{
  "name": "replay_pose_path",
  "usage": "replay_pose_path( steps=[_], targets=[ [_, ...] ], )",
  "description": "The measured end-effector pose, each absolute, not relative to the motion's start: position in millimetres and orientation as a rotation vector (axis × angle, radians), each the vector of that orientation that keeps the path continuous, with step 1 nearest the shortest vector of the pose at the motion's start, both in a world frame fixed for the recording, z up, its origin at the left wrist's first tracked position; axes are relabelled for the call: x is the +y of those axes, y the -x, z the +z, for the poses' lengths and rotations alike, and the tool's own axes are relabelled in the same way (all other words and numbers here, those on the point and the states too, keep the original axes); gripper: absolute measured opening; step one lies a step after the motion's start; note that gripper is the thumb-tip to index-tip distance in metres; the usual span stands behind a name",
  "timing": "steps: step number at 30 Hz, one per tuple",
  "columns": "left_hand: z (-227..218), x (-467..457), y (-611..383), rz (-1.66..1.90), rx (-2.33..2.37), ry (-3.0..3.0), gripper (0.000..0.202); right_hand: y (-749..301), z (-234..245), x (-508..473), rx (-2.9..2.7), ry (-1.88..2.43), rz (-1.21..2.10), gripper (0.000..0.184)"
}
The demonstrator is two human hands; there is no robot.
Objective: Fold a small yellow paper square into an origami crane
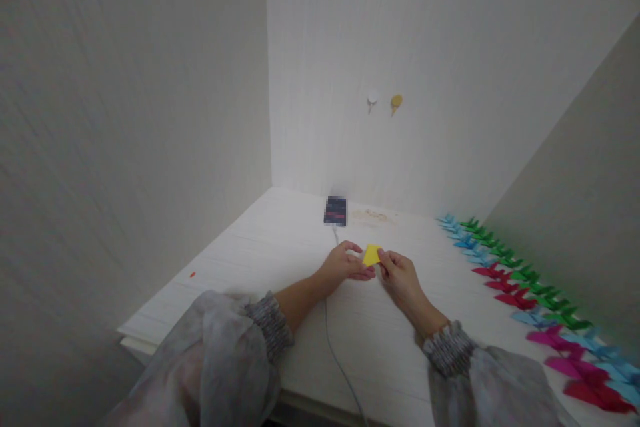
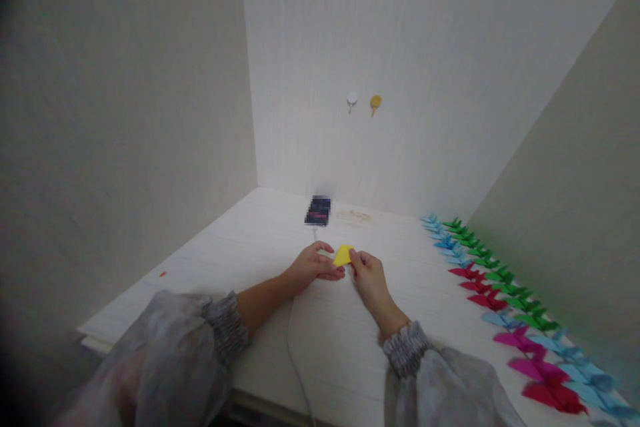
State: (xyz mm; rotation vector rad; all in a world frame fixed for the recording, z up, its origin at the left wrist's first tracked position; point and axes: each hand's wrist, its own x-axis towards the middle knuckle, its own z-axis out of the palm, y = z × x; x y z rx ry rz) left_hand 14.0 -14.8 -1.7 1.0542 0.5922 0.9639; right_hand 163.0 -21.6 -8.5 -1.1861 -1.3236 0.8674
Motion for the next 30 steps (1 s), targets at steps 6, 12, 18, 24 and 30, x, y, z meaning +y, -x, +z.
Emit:
replay_pose_path(
  steps=[6,12,18,24,30],
  targets=[
    [1.2,-13.3,-10.6,1.017,0.589,-1.044,0.041,-163.3,-1.4,-27.9,-1.235,1.129,1.133,0.036],
    [4.8,-15.3,-8.9,0.984,0.535,-1.066,0.039,-159.6,-4.1,-28.5,-1.278,1.044,1.250,0.032],
    [7.7,-17.1,-7.9,0.977,0.536,-1.059,0.040,-158.5,-0.1,-28.4,-1.288,1.055,1.232,0.031],
    [9.0,-19.7,-9.7,0.981,0.566,-1.065,0.050,-151.4,6.1,-29.7,-1.179,1.026,1.253,0.025],
    [10.0,-22.2,-9.2,0.975,0.638,-1.048,0.037,-147.0,13.3,-36.1,-1.215,1.052,1.257,0.026]
  ],
)
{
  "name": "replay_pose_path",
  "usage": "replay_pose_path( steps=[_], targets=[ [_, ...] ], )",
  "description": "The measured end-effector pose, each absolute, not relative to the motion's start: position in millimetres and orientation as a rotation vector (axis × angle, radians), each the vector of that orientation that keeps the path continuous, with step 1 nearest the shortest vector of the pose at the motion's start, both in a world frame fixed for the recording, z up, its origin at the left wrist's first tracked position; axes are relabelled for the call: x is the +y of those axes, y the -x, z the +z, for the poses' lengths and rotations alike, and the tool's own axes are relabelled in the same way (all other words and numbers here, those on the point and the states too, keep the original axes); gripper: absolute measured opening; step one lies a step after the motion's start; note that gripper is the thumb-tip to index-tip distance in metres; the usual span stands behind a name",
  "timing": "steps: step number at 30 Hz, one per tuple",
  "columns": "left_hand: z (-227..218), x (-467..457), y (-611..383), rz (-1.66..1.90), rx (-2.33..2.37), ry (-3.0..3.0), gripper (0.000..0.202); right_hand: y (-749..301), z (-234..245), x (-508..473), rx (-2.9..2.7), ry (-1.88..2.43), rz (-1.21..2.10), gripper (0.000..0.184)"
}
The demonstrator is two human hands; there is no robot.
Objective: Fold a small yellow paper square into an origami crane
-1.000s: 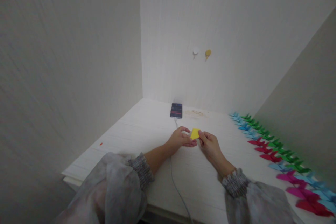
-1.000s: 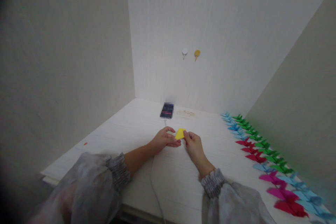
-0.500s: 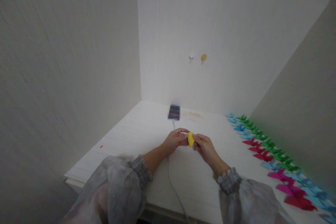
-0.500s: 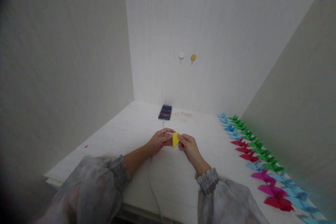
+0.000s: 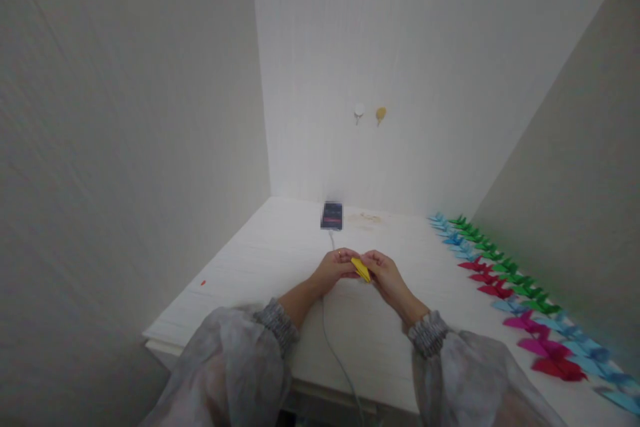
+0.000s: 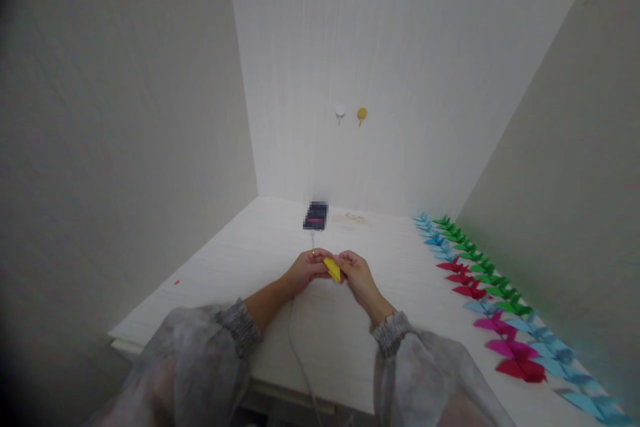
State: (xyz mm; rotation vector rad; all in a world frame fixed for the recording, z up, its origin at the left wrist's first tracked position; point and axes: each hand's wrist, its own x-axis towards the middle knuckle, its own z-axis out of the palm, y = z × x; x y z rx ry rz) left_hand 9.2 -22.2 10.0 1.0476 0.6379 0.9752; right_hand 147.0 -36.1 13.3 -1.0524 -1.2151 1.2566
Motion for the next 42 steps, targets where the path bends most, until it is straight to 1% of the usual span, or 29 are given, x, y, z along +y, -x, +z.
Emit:
replay_pose_path(
  steps=[5,9,13,17,20,25,28,36,42],
  targets=[
    [8.2,-17.0,-6.4,1.069,0.712,-1.067,0.031,-147.0,20.9,-41.5,-1.295,1.000,1.225,0.026],
    [10.3,-16.5,-5.7,1.177,0.785,-1.126,0.029,-144.4,16.5,-40.7,-1.427,0.969,1.067,0.028],
    [14.9,-20.5,-6.4,1.177,0.762,-1.134,0.031,-145.0,10.0,-37.9,-1.437,1.001,0.963,0.022],
    [17.4,-23.2,-6.6,1.169,0.743,-1.109,0.034,-149.9,13.1,-39.1,-1.473,0.979,0.909,0.017],
    [16.8,-23.7,-5.8,1.166,0.716,-1.106,0.036,-152.9,16.4,-40.8,-1.472,0.955,0.912,0.016],
    [13.9,-24.3,-3.0,1.153,0.713,-1.112,0.029,-154.2,16.7,-41.9,-1.411,0.908,0.986,0.009],
    [13.0,-24.3,-1.5,1.146,0.704,-1.113,0.028,-154.3,17.1,-42.9,-1.396,0.907,1.008,0.008],
    [10.4,-21.2,-0.7,1.097,0.675,-1.144,0.030,-154.9,15.9,-41.4,-1.390,0.938,1.063,0.011],
    [5.2,-18.3,-1.4,1.105,0.717,-1.129,0.026,-154.2,13.9,-41.7,-1.362,0.957,1.099,0.015]
  ],
)
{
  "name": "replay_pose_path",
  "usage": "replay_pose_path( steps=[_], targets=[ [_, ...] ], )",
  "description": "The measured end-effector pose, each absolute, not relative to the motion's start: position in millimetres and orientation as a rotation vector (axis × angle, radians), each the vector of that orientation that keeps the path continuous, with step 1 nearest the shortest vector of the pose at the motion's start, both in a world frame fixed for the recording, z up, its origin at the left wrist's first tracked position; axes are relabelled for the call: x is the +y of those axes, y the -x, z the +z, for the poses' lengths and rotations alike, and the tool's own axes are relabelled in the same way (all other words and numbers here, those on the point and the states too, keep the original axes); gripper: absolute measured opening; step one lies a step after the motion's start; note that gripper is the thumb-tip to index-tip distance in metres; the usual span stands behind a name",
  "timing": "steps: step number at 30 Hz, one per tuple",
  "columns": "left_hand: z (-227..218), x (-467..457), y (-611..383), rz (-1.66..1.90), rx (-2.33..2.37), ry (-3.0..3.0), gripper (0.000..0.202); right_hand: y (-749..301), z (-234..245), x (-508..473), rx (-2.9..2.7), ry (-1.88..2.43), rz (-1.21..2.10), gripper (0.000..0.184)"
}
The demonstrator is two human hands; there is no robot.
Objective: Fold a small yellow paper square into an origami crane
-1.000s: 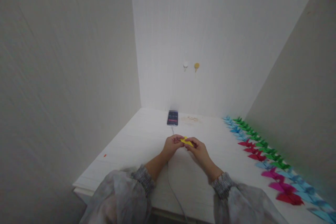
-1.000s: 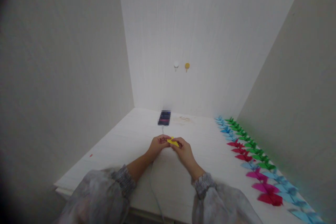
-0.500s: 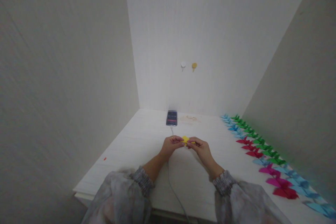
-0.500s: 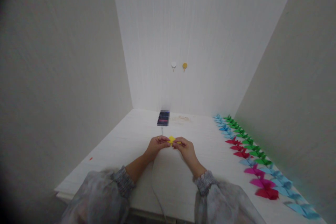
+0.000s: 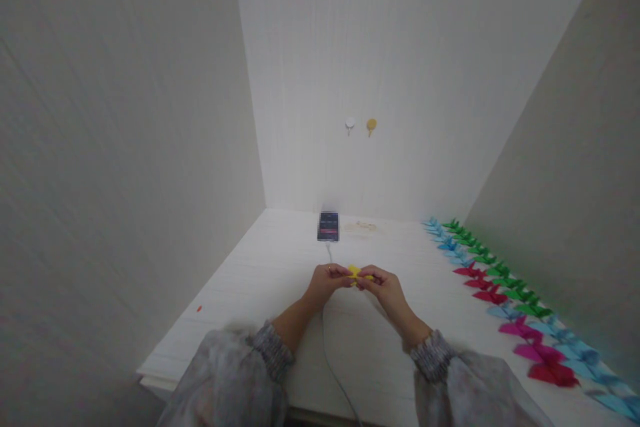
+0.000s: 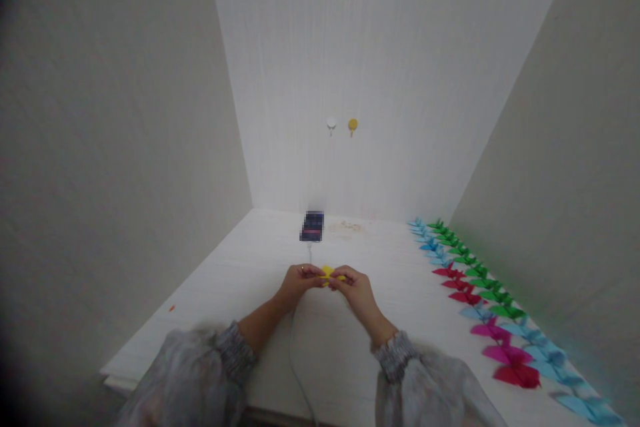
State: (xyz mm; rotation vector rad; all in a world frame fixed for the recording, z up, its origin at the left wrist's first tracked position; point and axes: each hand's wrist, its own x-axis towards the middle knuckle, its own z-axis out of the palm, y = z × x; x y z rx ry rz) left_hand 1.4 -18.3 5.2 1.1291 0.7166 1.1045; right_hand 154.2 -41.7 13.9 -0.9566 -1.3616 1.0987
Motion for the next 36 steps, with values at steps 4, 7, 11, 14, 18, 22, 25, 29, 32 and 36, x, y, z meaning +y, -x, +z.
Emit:
replay_pose_path(
  steps=[4,7,11,14,18,22,25,29,32,36],
  targets=[
    [4.9,-18.9,-1.0,1.164,0.777,-1.166,0.023,-152.1,16.4,-44.2,-1.292,1.001,1.133,0.021],
    [8.4,-21.2,-0.1,1.180,0.750,-1.196,0.022,-152.1,17.9,-45.1,-1.258,0.999,1.149,0.021],
    [13.1,-24.0,0.8,1.142,0.736,-1.229,0.026,-153.5,19.6,-46.0,-1.269,1.000,1.129,0.019],
    [11.6,-23.2,0.3,1.155,0.776,-1.243,0.025,-152.7,19.9,-46.5,-1.255,0.992,1.163,0.025],
    [4.5,-19.5,-0.7,1.185,0.811,-1.269,0.024,-149.9,17.7,-45.1,-1.188,0.894,1.198,0.045],
    [-0.8,-17.7,-1.4,1.187,0.860,-1.328,0.025,-150.6,12.5,-41.3,-1.172,0.904,1.224,0.035],
    [-0.9,-18.1,-2.7,1.160,0.878,-1.333,0.027,-152.7,10.0,-40.0,-1.151,0.968,1.192,0.026],
    [0.6,-18.5,-4.8,1.136,0.853,-1.308,0.028,-153.5,11.7,-41.5,-1.158,1.062,1.141,0.026],
    [0.3,-17.9,-5.1,1.125,0.856,-1.285,0.029,-153.1,13.0,-42.0,-1.174,1.081,1.137,0.031],
    [-0.8,-17.1,-4.1,1.114,0.858,-1.275,0.030,-154.2,11.3,-40.6,-1.164,1.071,1.172,0.039]
  ],
)
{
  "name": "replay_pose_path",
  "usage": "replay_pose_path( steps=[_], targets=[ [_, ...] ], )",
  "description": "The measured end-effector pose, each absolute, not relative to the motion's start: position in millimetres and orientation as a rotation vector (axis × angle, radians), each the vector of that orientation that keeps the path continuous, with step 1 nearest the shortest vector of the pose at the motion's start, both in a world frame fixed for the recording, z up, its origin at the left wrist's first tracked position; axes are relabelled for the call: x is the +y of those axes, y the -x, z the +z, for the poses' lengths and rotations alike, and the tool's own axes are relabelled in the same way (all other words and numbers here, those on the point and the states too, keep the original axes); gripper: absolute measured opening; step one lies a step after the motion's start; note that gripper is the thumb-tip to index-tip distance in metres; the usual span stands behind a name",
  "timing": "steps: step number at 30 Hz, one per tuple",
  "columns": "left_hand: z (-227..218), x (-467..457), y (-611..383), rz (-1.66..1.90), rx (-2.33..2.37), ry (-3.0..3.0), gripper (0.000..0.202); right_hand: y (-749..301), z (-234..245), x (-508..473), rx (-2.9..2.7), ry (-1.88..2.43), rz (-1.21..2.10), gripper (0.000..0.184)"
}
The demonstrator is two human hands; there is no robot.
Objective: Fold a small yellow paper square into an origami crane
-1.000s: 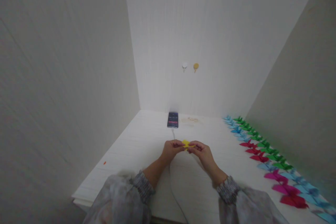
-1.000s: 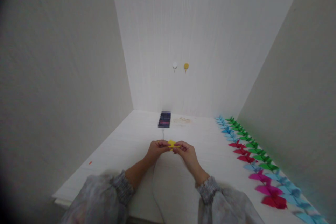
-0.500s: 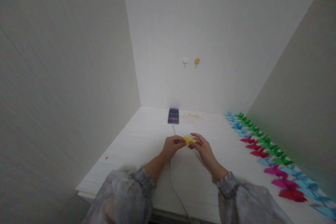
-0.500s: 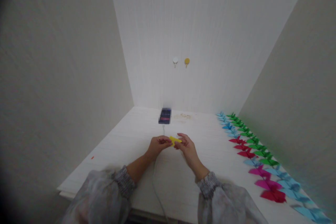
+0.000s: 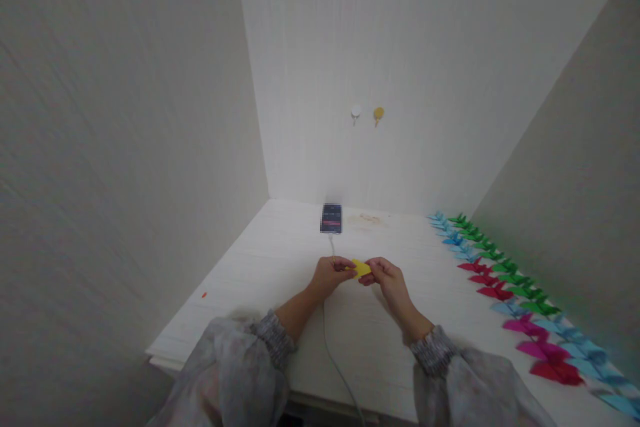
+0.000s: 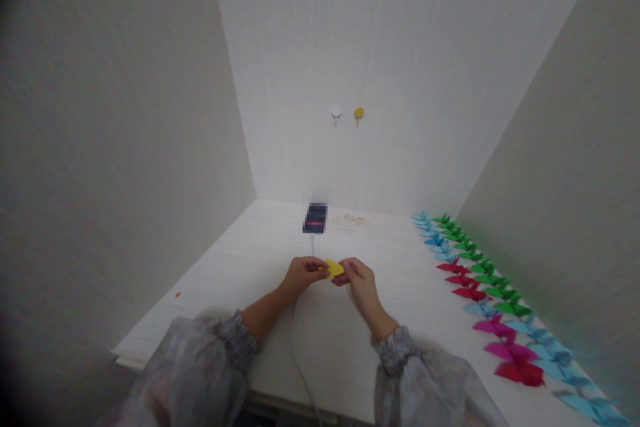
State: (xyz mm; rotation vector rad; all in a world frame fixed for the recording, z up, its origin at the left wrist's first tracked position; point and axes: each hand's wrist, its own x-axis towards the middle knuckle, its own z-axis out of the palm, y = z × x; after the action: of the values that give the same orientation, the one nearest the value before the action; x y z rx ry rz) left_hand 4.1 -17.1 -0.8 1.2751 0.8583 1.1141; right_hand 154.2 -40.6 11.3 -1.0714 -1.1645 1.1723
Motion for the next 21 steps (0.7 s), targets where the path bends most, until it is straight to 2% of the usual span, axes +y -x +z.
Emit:
replay_pose_path(
  steps=[3,11,21],
  targets=[
    [-0.6,-16.8,-3.1,1.106,0.847,-1.242,0.029,-156.4,10.0,-39.3,-1.148,1.074,1.172,0.041],
    [3.3,-18.2,-2.0,1.174,0.824,-1.141,0.028,-156.6,11.3,-40.5,-1.291,1.045,1.161,0.030],
    [0.3,-15.9,-1.6,1.184,0.847,-1.222,0.024,-153.2,3.3,-41.2,-1.139,1.183,1.372,0.032]
  ],
)
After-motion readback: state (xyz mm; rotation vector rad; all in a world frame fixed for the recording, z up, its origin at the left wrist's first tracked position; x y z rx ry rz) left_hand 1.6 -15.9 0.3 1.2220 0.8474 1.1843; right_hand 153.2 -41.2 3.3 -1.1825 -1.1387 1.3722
